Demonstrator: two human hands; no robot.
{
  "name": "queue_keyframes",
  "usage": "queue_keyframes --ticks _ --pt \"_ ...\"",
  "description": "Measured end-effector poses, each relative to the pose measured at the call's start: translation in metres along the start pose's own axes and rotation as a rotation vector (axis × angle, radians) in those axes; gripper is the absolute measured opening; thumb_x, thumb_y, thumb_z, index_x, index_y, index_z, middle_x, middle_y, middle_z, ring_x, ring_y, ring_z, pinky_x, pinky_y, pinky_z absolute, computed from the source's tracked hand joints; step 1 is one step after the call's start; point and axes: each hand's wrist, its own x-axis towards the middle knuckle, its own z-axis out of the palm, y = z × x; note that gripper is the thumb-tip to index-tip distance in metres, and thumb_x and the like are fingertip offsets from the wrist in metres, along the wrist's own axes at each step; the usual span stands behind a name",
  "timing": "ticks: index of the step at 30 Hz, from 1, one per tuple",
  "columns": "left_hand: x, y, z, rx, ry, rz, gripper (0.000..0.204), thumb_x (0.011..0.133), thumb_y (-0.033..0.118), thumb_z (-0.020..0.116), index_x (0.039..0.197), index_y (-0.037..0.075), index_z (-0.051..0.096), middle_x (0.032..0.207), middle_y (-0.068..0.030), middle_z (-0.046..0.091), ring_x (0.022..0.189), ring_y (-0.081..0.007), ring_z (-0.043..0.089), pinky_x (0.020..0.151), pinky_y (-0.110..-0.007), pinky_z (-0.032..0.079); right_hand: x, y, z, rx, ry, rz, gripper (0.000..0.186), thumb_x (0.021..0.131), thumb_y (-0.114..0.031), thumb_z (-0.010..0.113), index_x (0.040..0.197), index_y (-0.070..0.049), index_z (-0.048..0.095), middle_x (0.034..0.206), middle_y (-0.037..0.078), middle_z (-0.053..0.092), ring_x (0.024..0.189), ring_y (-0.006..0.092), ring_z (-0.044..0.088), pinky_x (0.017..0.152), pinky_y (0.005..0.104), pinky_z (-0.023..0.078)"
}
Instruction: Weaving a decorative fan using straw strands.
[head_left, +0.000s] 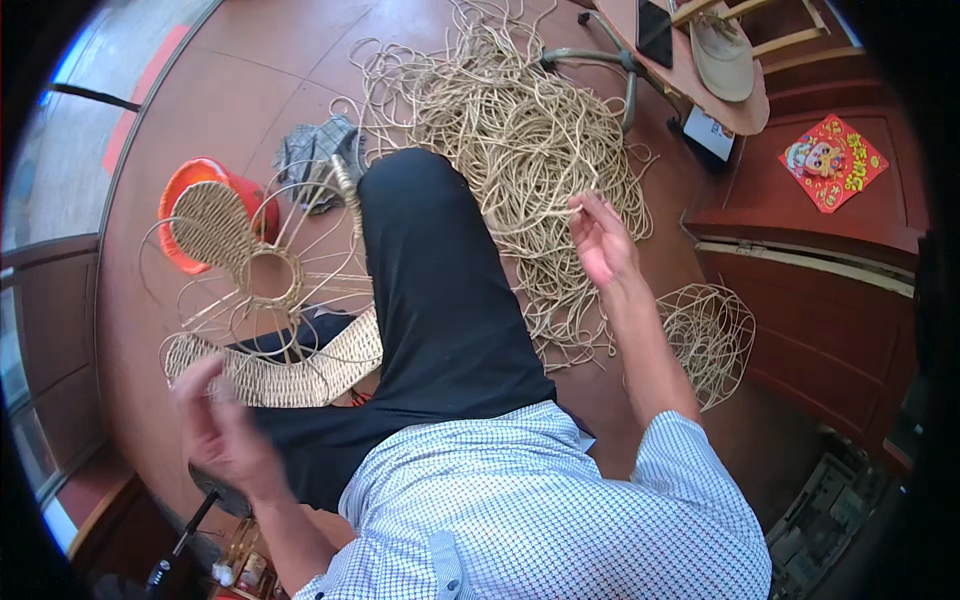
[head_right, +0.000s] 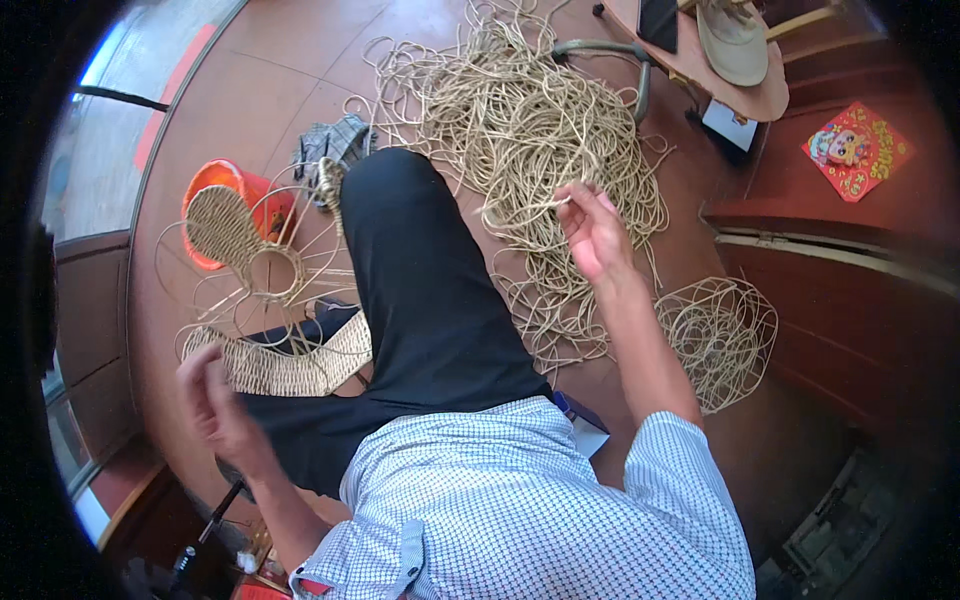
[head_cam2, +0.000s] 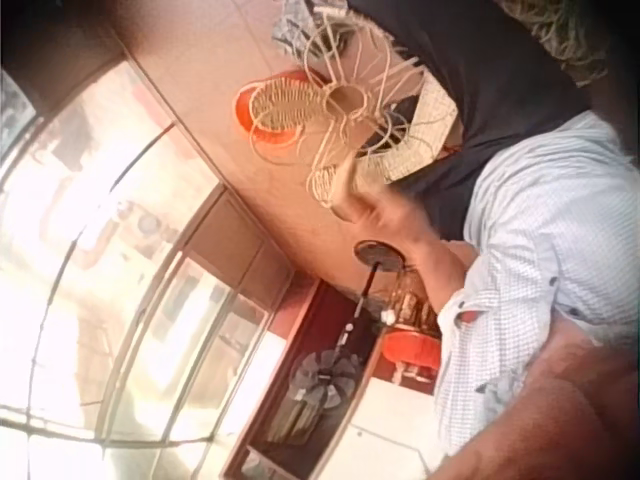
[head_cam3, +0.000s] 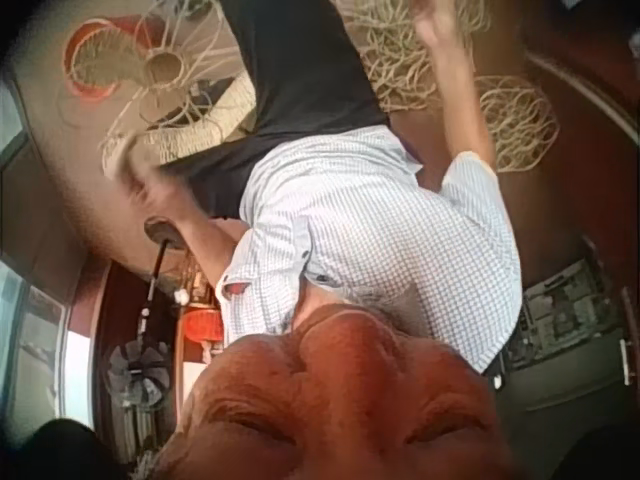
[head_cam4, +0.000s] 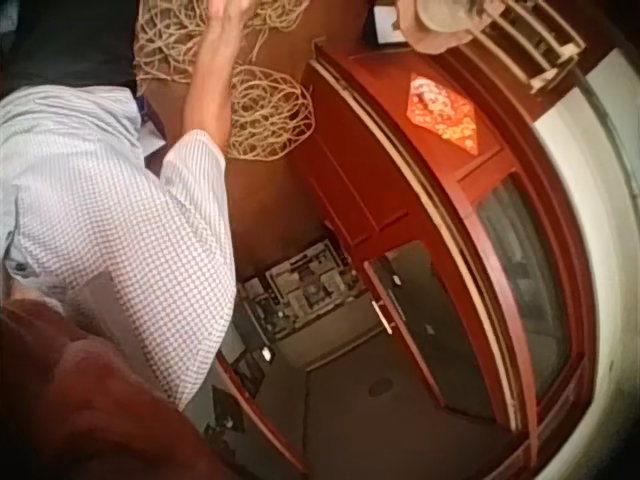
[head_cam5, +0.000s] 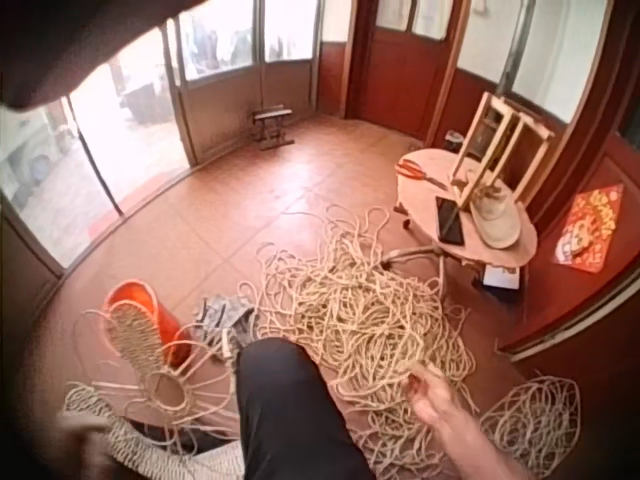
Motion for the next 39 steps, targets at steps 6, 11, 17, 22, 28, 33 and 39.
queue_keyframes --ticks 6,11,17,22,28,33,39 --pt "-0.015 0.083 0.113 -0.386 -0.727 0.15 0.061 0.089 0.004 0.079 0.146 0.0 0.058 0.149 -0.0184 0.06 0.141 -0.0308 0.058 0.12 -0.043 0.042 -0.123 -0.01 0.142 -0.096 -0.509 0.152 0.027 0.106 -0.013 0.069 0.13 -0.004 0.061 0.104 0.008 0.072 0.091 0.0184 0.076 0.079 0.0267 0.066" --pt "-0.03 0.081 0.089 -0.669 -1.047 -0.476 0.019 0.101 0.019 0.074 0.105 0.001 0.075 0.078 0.0028 0.063 0.07 -0.007 0.057 0.063 -0.025 0.046 -0.109 -0.046 0.135 -0.058 -0.468 0.118 0.025 0.112 -0.022 0.059 0.131 -0.005 0.062 0.094 -0.001 0.063 0.082 0.0103 0.068 0.065 0.0208 0.058" --pt "-0.048 -0.005 -0.023 -0.665 -0.639 -0.671 0.037 0.112 0.034 0.06 0.094 0.003 0.069 0.067 0.0055 0.049 0.056 -0.0038 0.039 0.05 -0.023 0.027 -0.043 -0.068 0.071 -0.114 -0.132 0.111 0.024 0.117 -0.027 0.048 0.126 -0.007 0.059 0.084 -0.004 0.052 0.075 0.008 0.052 0.059 0.0212 0.044" --pt "-0.07 -0.081 -0.14 -0.516 0.008 -0.746 0.028 0.115 0.032 0.053 0.097 0.012 0.062 0.069 0.0113 0.042 0.055 0.0003 0.031 0.05 -0.02 0.024 -0.009 -0.062 0.041 -0.063 -0.116 0.213 0.024 0.118 -0.03 0.045 0.117 -0.009 0.057 0.082 -0.005 0.051 0.07 0.0073 0.052 0.054 0.0218 0.043" --pt "-0.162 -0.285 -0.403 -0.219 0.671 -0.905 0.01 0.105 0.025 0.067 0.099 0.017 0.065 0.07 0.0101 0.043 0.054 -0.0034 0.037 0.048 -0.021 0.03 0.023 -0.097 0.015 -0.124 -0.016 0.143 0.021 0.118 -0.027 0.046 0.111 -0.012 0.059 0.078 -0.007 0.049 0.066 0.0055 0.048 0.052 0.0205 0.037" --pt "-0.267 -0.309 -0.552 0.018 1.169 -1.235 0.035 0.099 0.038 0.066 0.112 0.008 0.078 0.101 -0.0084 0.076 0.094 -0.0284 0.073 0.083 -0.038 0.057 0.055 -0.118 0.001 -0.097 0.012 0.119 0.022 0.117 -0.028 0.047 0.113 -0.011 0.06 0.079 -0.006 0.051 0.065 0.007 0.049 0.051 0.0215 0.036" --pt "-0.082 -0.24 -0.299 0.135 0.144 -0.657 0.052 0.112 0.036 0.056 0.149 -0.001 0.061 0.145 -0.0134 0.067 0.109 -0.0159 0.068 0.09 -0.029 0.053 -0.064 -0.062 0.126 -0.291 -0.412 0.028 0.025 0.115 -0.027 0.053 0.117 -0.004 0.061 0.099 0.006 0.069 0.092 0.0185 0.073 0.075 0.0294 0.062"
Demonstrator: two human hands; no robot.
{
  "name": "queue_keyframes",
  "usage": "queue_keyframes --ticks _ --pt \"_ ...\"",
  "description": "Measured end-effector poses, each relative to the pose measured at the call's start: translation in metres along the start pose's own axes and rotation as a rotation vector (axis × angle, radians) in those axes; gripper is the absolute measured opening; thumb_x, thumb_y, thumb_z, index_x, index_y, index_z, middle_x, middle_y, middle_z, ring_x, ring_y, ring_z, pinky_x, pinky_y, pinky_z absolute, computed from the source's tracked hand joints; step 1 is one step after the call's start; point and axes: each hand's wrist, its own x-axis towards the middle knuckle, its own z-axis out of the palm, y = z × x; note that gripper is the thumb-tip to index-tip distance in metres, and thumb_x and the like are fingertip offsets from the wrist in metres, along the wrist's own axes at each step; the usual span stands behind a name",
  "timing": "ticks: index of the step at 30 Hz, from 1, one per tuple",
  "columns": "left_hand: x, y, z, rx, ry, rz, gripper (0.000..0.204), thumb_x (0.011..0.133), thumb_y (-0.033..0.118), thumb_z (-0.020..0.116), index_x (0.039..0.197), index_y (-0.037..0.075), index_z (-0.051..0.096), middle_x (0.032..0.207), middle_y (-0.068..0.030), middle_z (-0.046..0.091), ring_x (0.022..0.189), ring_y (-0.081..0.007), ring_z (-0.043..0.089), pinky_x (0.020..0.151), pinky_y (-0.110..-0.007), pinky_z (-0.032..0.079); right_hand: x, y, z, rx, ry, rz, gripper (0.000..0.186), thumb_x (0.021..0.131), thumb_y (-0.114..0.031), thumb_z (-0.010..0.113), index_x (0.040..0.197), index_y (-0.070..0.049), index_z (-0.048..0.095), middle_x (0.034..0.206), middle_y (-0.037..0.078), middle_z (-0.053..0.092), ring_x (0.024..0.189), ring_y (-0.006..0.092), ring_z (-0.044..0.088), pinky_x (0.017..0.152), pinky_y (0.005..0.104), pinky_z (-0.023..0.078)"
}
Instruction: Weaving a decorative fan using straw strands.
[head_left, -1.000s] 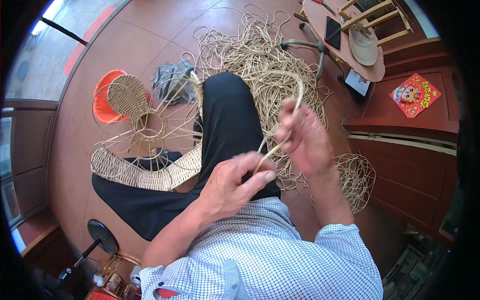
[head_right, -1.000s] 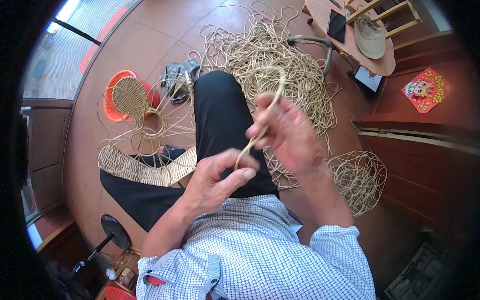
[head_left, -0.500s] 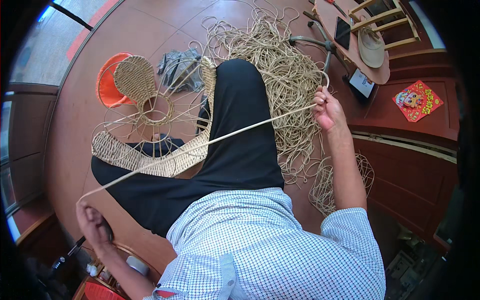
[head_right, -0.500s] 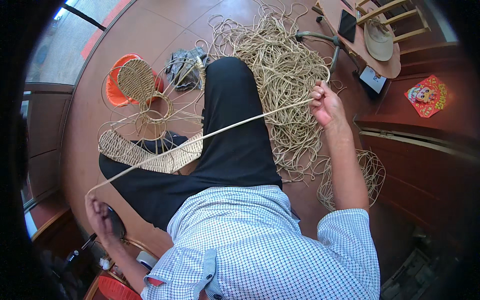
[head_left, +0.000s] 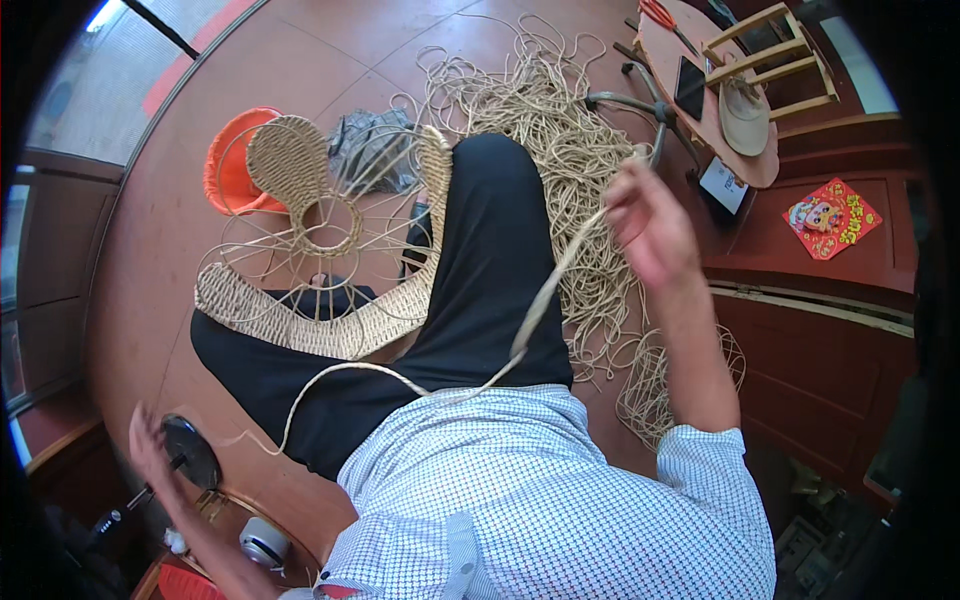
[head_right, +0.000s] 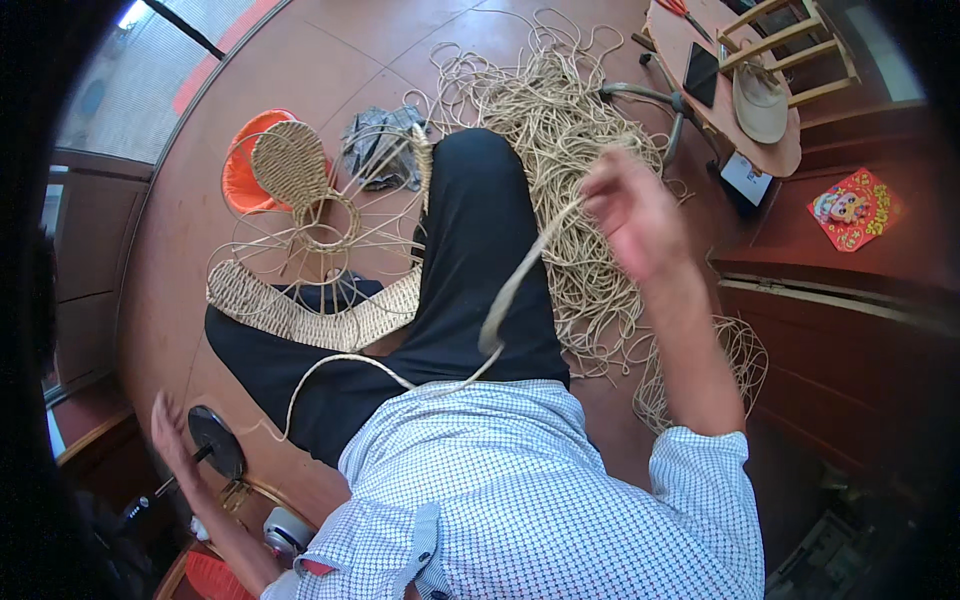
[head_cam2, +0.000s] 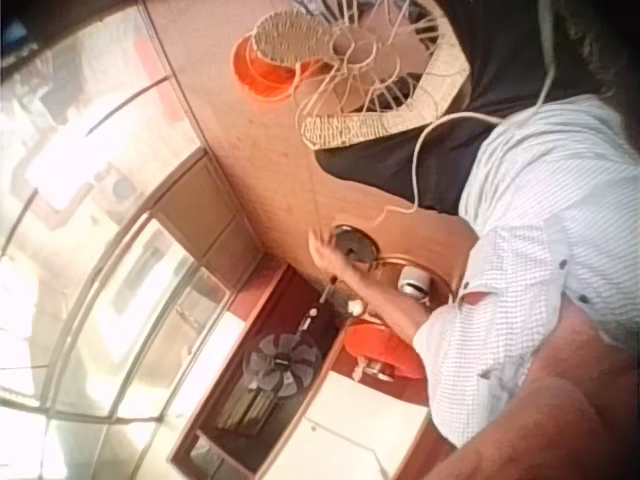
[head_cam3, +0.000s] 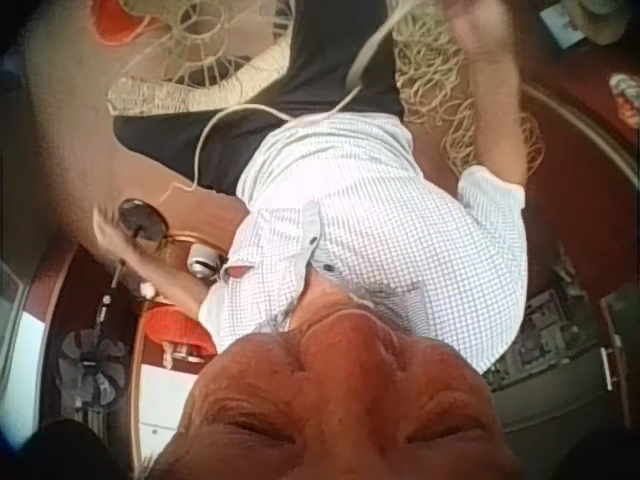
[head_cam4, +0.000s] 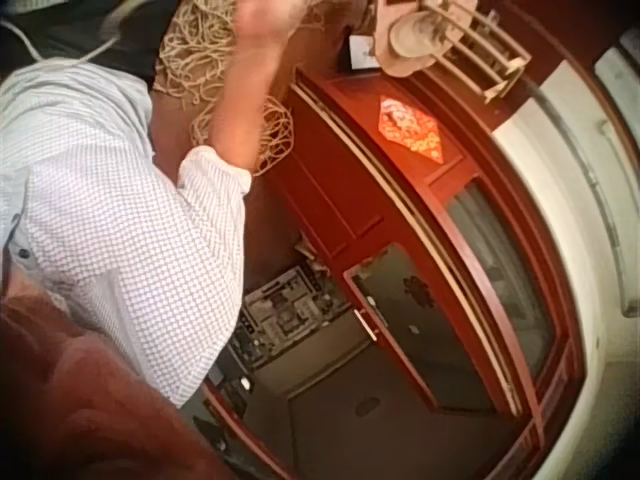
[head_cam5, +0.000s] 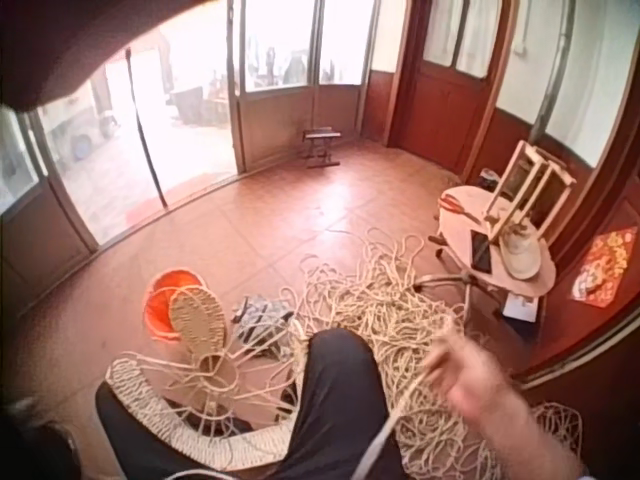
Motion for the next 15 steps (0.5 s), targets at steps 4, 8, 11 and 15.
queue_keyframes --ticks 4,8,11,15 --pt "-0.148 0.231 0.175 -0.521 -0.683 0.182 0.06 0.107 0.033 0.061 0.152 -0.004 0.051 0.148 -0.0176 0.061 0.069 -0.0108 0.067 0.062 -0.022 0.053 -0.043 0.075 0.138 0.083 -0.32 0.278 0.031 0.116 -0.033 0.049 0.12 -0.004 0.057 0.104 0.012 0.07 0.101 0.0263 0.076 0.084 0.0361 0.067" --pt "-0.207 0.267 0.23 -0.572 -1.098 -0.21 0.044 0.107 0.022 0.063 0.143 -0.002 0.059 0.103 -0.0068 0.069 0.062 -0.0058 0.057 0.052 -0.02 0.042 -0.054 0.109 0.178 0.192 -0.375 0.424 0.03 0.117 -0.034 0.047 0.121 -0.005 0.055 0.103 0.009 0.068 0.105 0.0265 0.074 0.088 0.0376 0.065" --pt "-0.188 0.229 0.211 -0.452 -0.951 -0.128 0.029 0.112 0.03 0.059 0.109 0.006 0.075 0.072 0.0087 0.051 0.058 -0.0009 0.041 0.05 -0.02 0.029 -0.031 0.103 0.141 0.279 -0.364 0.335 0.029 0.117 -0.033 0.046 0.121 -0.007 0.056 0.102 0.006 0.068 0.108 0.0248 0.073 0.088 0.0367 0.064" --pt "-0.126 0.15 0.132 -0.489 -0.342 -0.109 0.026 0.114 0.029 0.057 0.102 0.01 0.069 0.067 0.0108 0.041 0.051 -0.0004 0.033 0.045 -0.021 0.027 -0.001 0.076 0.093 0.33 -0.09 0.251 0.023 0.118 -0.03 0.046 0.113 -0.011 0.058 0.087 -0.001 0.058 0.083 0.0146 0.064 0.069 0.0275 0.053"
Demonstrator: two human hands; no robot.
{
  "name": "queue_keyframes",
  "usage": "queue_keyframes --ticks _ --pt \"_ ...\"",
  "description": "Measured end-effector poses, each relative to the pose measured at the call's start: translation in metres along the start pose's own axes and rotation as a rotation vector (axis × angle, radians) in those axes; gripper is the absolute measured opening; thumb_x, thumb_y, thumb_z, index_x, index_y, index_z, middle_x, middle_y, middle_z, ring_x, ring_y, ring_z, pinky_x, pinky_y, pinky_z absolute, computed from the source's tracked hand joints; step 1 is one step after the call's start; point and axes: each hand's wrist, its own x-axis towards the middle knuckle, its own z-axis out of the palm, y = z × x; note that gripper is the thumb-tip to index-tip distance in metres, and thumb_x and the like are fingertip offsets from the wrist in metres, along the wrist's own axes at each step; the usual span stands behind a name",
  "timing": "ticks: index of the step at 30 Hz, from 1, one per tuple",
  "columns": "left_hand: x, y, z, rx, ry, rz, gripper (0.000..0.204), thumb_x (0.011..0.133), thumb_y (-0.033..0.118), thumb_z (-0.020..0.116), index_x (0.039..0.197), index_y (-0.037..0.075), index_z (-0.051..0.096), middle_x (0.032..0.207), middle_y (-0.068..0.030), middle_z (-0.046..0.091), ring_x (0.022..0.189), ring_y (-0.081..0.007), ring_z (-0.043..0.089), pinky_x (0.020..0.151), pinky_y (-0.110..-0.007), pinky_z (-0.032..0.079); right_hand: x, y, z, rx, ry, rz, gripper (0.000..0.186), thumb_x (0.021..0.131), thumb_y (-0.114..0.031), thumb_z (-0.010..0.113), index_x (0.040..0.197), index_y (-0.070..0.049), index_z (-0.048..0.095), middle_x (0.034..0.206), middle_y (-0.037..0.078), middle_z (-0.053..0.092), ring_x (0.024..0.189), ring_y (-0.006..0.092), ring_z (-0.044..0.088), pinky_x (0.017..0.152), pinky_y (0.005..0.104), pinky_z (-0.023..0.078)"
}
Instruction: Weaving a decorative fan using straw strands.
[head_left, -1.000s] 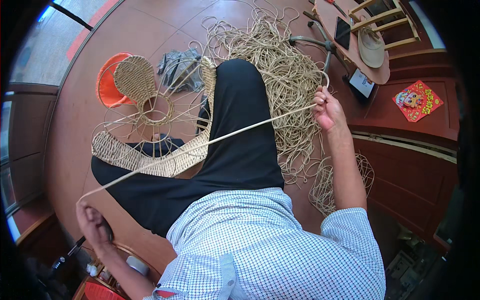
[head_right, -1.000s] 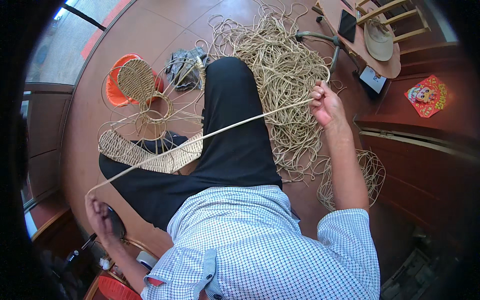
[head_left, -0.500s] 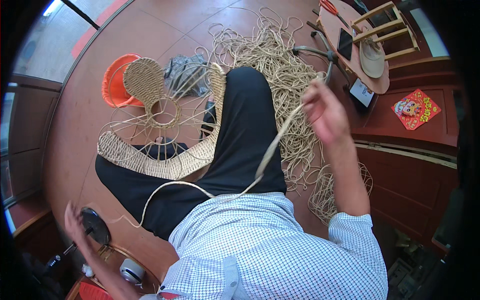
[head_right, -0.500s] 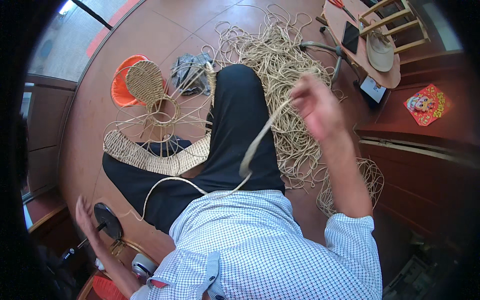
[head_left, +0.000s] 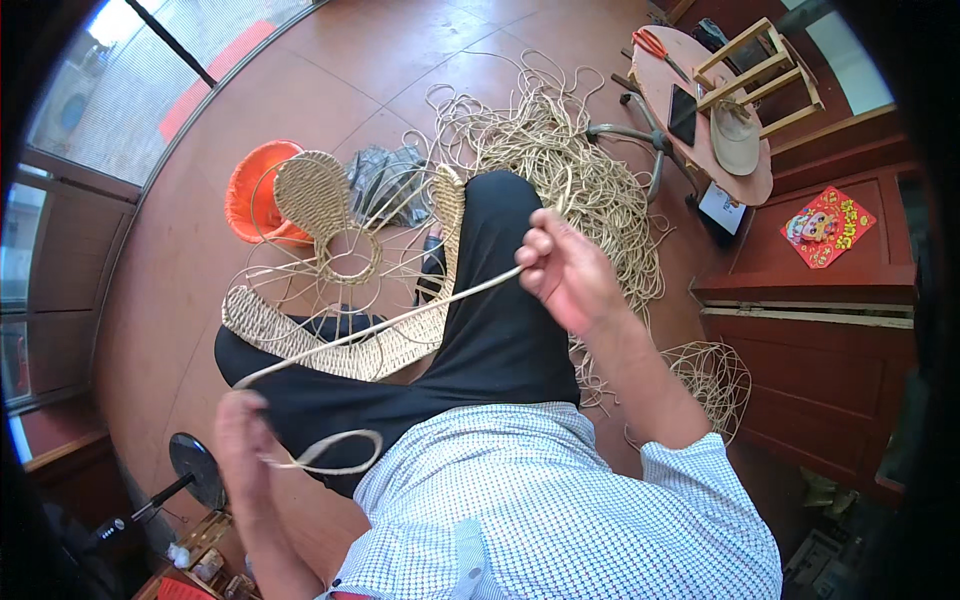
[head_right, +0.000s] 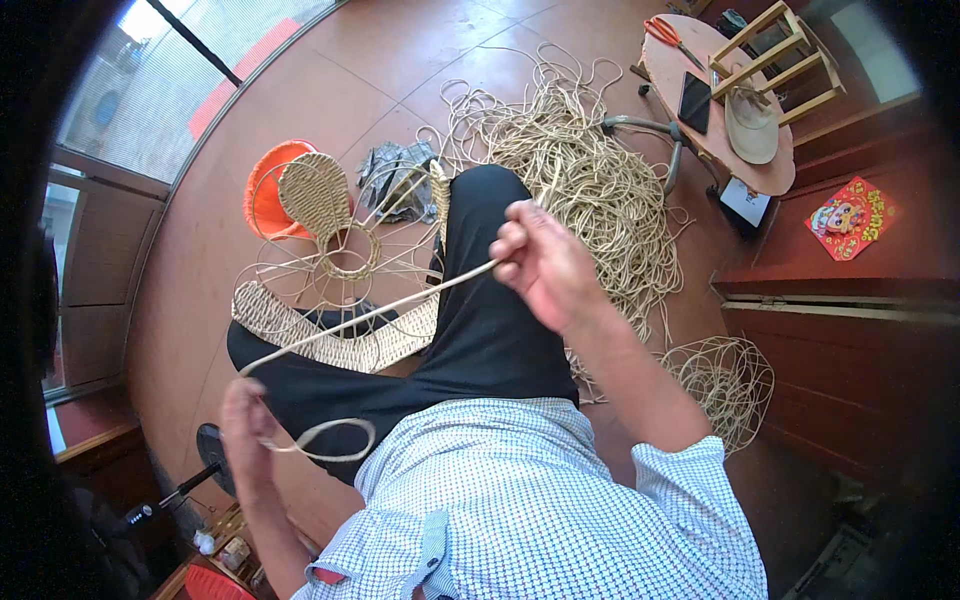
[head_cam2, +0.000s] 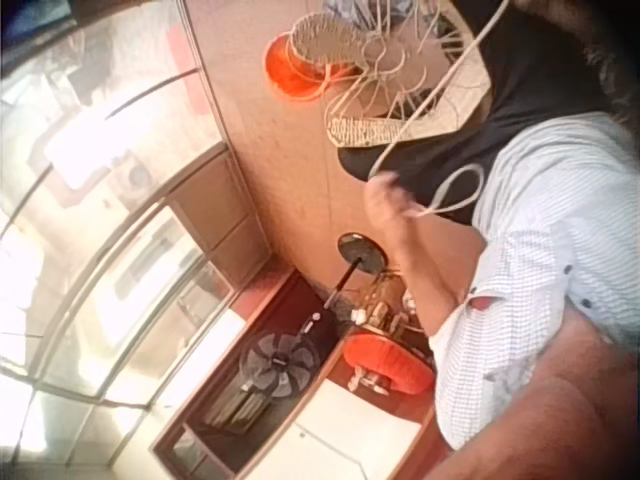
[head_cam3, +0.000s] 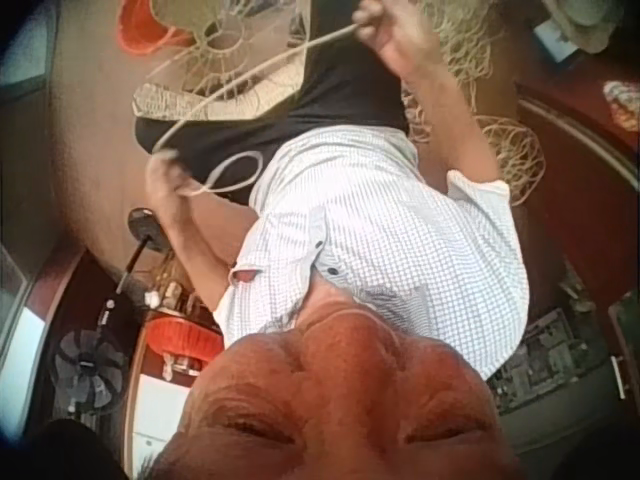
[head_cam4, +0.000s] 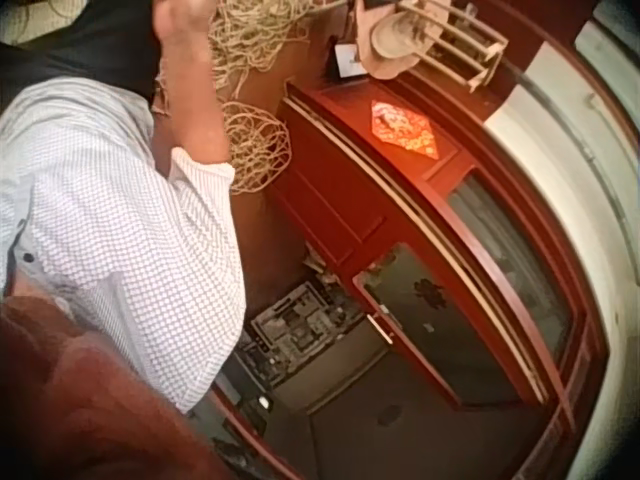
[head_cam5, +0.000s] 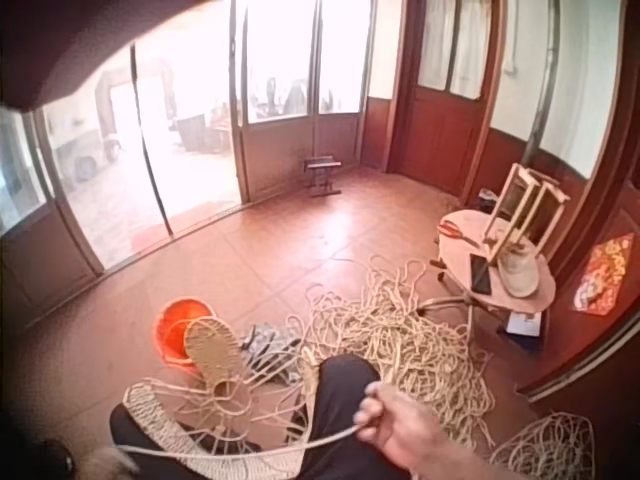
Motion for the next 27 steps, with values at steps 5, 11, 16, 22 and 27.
queue_keyframes --ticks 5,11,16,22,27 --pt "0.03 -0.067 -0.249 -0.073 0.428 -0.034 0.016 0.108 0.026 0.063 0.099 0.013 0.069 0.066 0.0104 0.041 0.05 -0.0019 0.038 0.043 -0.022 0.03 0.019 -0.048 -0.074 -0.074 0.188 -0.092 0.019 0.117 -0.029 0.049 0.114 -0.012 0.058 0.085 -0.003 0.054 0.081 0.0119 0.058 0.063 0.0246 0.049" --pt "-0.03 -0.11 -0.471 0.137 1.158 -0.269 0.025 0.103 0.027 0.065 0.117 0.008 0.076 0.082 -0.0026 0.067 0.06 -0.0158 0.052 0.046 -0.032 0.04 0.031 -0.089 -0.11 -0.054 0.224 -0.194 0.023 0.117 -0.031 0.049 0.115 -0.011 0.058 0.085 -0.003 0.053 0.079 0.0103 0.056 0.06 0.0228 0.046" --pt "0.058 -0.07 -0.287 0.771 0.518 0.149 0.05 0.111 0.032 0.056 0.143 -0.006 0.064 0.143 -0.0165 0.068 0.136 -0.0275 0.061 0.118 -0.039 0.043 -0.008 -0.034 -0.024 -0.265 0.007 -0.168 0.026 0.117 -0.033 0.048 0.119 -0.009 0.059 0.089 0.003 0.065 0.083 0.0156 0.069 0.066 0.0277 0.059" --pt "-0.02 0.039 0.125 0.49 -0.363 0.462 0.042 0.103 0.018 0.065 0.143 0.003 0.064 0.127 -0.0138 0.072 0.119 -0.021 0.068 0.107 -0.033 0.049 -0.034 0.071 0.046 -0.086 -0.167 0.232 0.031 0.117 -0.035 0.046 0.121 -0.007 0.058 0.101 0.007 0.071 0.095 0.0207 0.076 0.079 0.0311 0.065" --pt "-0.039 0.012 0.149 0.247 -0.62 -0.012 0.022 0.109 0.019 0.062 0.116 0.001 0.073 0.082 0.0038 0.063 0.069 -0.0048 0.054 0.063 -0.022 0.043 -0.037 0.067 0.036 -0.05 -0.151 0.186 0.028 0.118 -0.032 0.044 0.121 -0.007 0.057 0.1 0.007 0.07 0.097 0.0225 0.076 0.08 0.032 0.066"
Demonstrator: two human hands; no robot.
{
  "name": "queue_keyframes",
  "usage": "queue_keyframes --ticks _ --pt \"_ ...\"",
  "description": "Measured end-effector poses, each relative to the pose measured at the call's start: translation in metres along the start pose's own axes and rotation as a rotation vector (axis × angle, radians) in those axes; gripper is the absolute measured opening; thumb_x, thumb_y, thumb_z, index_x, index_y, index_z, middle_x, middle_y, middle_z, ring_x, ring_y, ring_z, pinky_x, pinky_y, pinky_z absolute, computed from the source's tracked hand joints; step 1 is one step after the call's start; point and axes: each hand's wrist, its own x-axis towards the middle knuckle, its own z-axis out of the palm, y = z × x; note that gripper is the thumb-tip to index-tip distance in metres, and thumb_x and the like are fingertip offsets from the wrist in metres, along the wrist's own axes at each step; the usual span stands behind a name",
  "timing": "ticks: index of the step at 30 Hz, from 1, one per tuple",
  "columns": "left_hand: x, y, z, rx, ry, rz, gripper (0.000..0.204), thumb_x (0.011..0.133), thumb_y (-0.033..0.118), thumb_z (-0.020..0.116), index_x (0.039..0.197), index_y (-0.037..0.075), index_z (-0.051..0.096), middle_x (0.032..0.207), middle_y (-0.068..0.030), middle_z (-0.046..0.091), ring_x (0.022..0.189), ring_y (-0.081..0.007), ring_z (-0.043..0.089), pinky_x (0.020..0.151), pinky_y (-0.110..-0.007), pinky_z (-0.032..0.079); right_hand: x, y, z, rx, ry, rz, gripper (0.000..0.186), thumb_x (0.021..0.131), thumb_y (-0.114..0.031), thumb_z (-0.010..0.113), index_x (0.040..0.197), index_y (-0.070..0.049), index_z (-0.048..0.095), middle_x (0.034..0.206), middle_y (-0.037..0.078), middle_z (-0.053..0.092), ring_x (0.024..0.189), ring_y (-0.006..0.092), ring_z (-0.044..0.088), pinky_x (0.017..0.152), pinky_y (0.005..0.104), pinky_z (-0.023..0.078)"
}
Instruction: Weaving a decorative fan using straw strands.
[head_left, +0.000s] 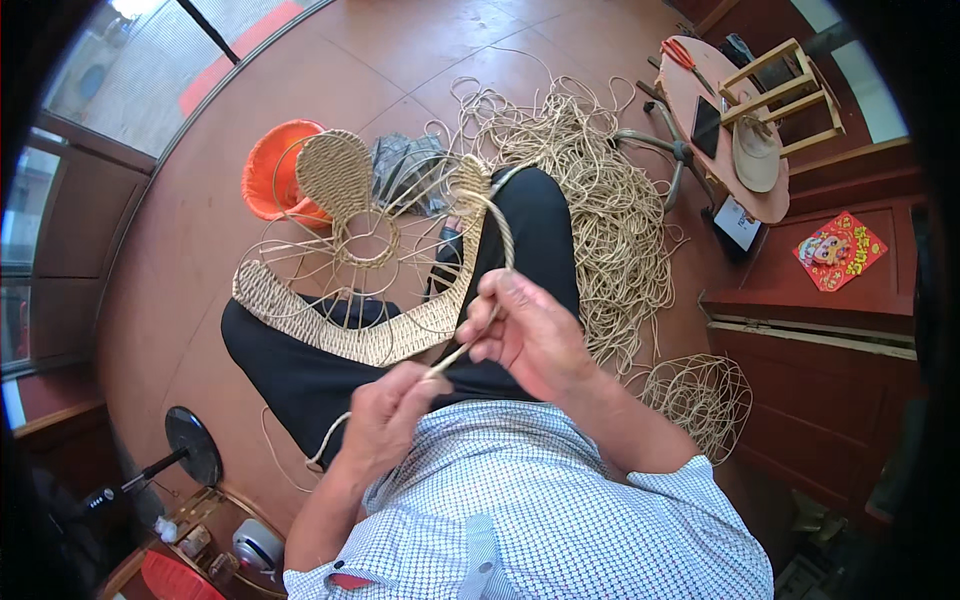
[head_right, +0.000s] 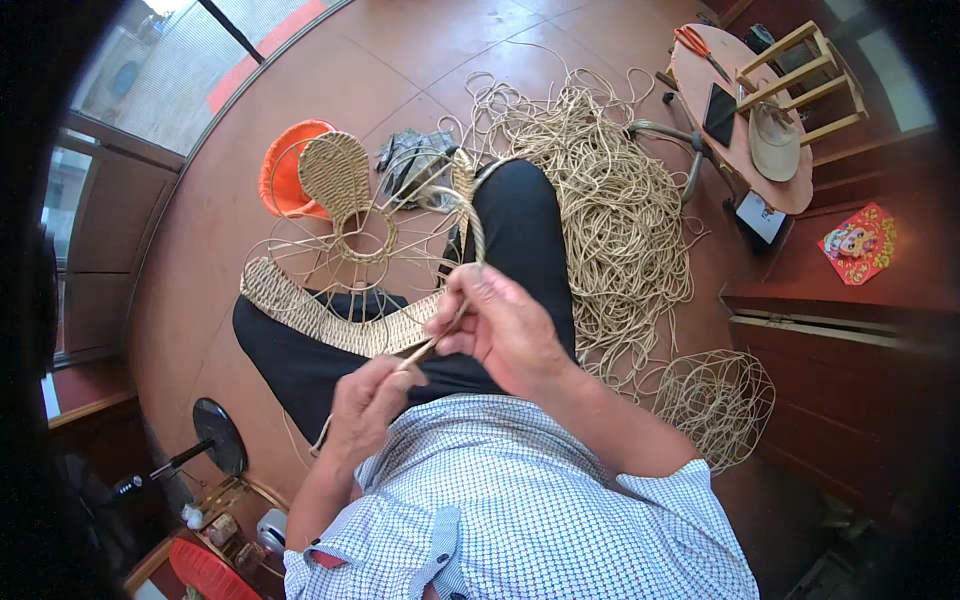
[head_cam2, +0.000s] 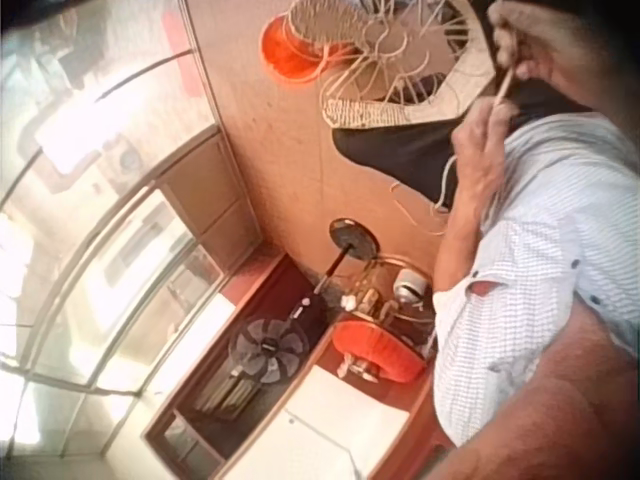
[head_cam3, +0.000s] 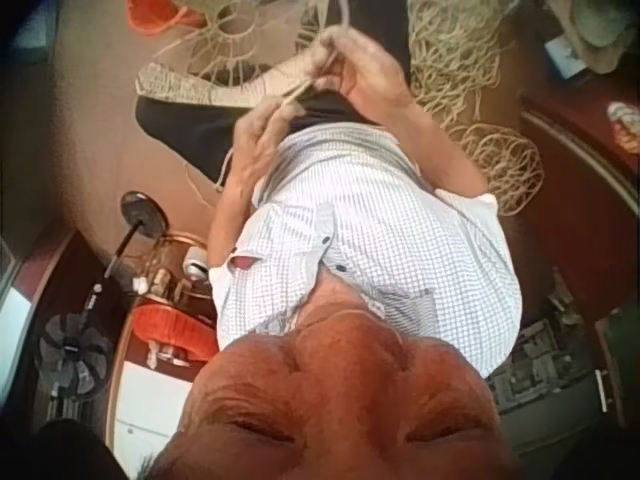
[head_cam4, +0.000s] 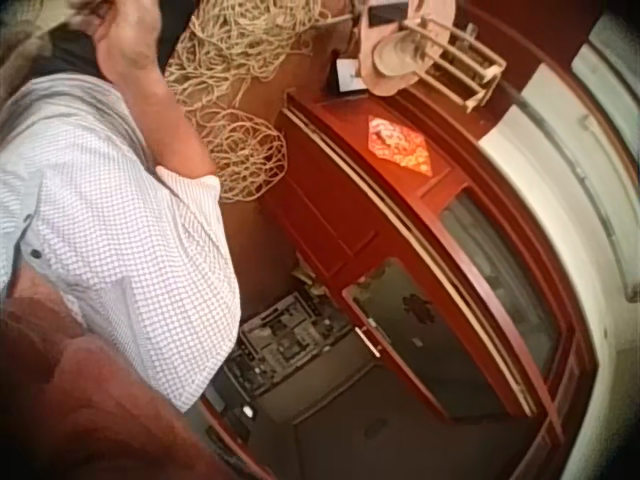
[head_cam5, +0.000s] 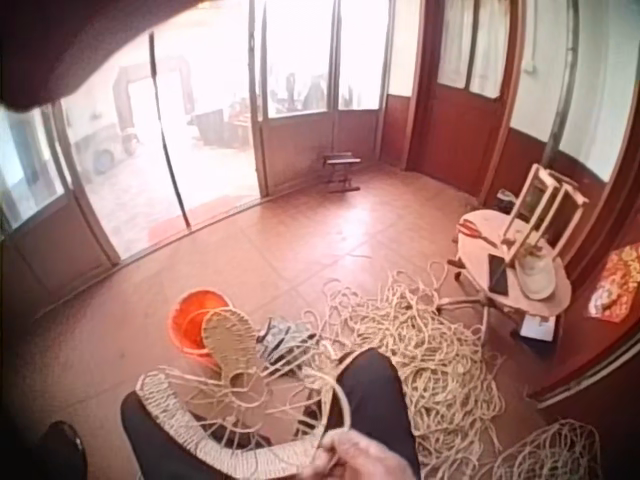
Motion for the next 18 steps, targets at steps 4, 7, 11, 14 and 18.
queue_keyframes --ticks 4,7,11,14,18 --pt "-0.03 -0.034 -0.069 0.059 0.375 -0.041 0.03 0.112 0.029 0.057 0.099 0.007 0.072 0.072 0.0096 0.049 0.061 -0.0013 0.039 0.054 -0.022 0.029 0.004 -0.022 -0.035 0.0 0.092 -0.099 0.028 0.118 -0.032 0.046 0.118 -0.008 0.06 0.097 0.004 0.069 0.093 0.02 0.075 0.078 0.032 0.063" --pt "-0.068 -0.063 -0.136 0.209 0.633 -0.116 0.033 0.112 0.031 0.057 0.094 0.007 0.072 0.072 0.008 0.05 0.066 -0.0039 0.042 0.059 -0.025 0.032 0.008 -0.028 -0.046 -0.026 0.116 -0.112 0.028 0.118 -0.033 0.047 0.118 -0.009 0.061 0.096 0.003 0.068 0.093 0.018 0.073 0.079 0.0307 0.061" --pt "-0.147 -0.137 -0.226 0.298 0.759 -0.276 0.037 0.112 0.037 0.057 0.091 0.009 0.071 0.068 0.0098 0.04 0.062 -0.002 0.034 0.056 -0.024 0.025 0.018 -0.028 -0.043 -0.076 0.104 -0.101 0.029 0.118 -0.034 0.047 0.118 -0.009 0.061 0.096 0.002 0.067 0.094 0.0175 0.072 0.081 0.0301 0.061" --pt "-0.178 -0.162 -0.259 0.394 0.774 -0.409 0.034 0.11 0.033 0.059 0.093 0.006 0.072 0.066 0.0008 0.052 0.06 -0.0123 0.049 0.057 -0.031 0.039 0.021 -0.026 -0.038 -0.158 0.083 -0.116 0.031 0.118 -0.034 0.046 0.119 -0.008 0.061 0.099 0.005 0.069 0.097 0.0188 0.074 0.083 0.031 0.062" --pt "-0.166 -0.151 -0.242 1.445 0.738 -0.594 0.019 0.097 0.018 0.067 0.101 0.002 0.075 0.095 -0.0242 0.072 0.094 -0.0473 0.068 0.088 -0.058 0.054 0.024 -0.005 -0.027 -0.219 0.045 -0.041 0.033 0.118 -0.034 0.046 0.12 -0.005 0.06 0.103 0.009 0.073 0.1 0.0208 0.075 0.087 0.0328 0.062"
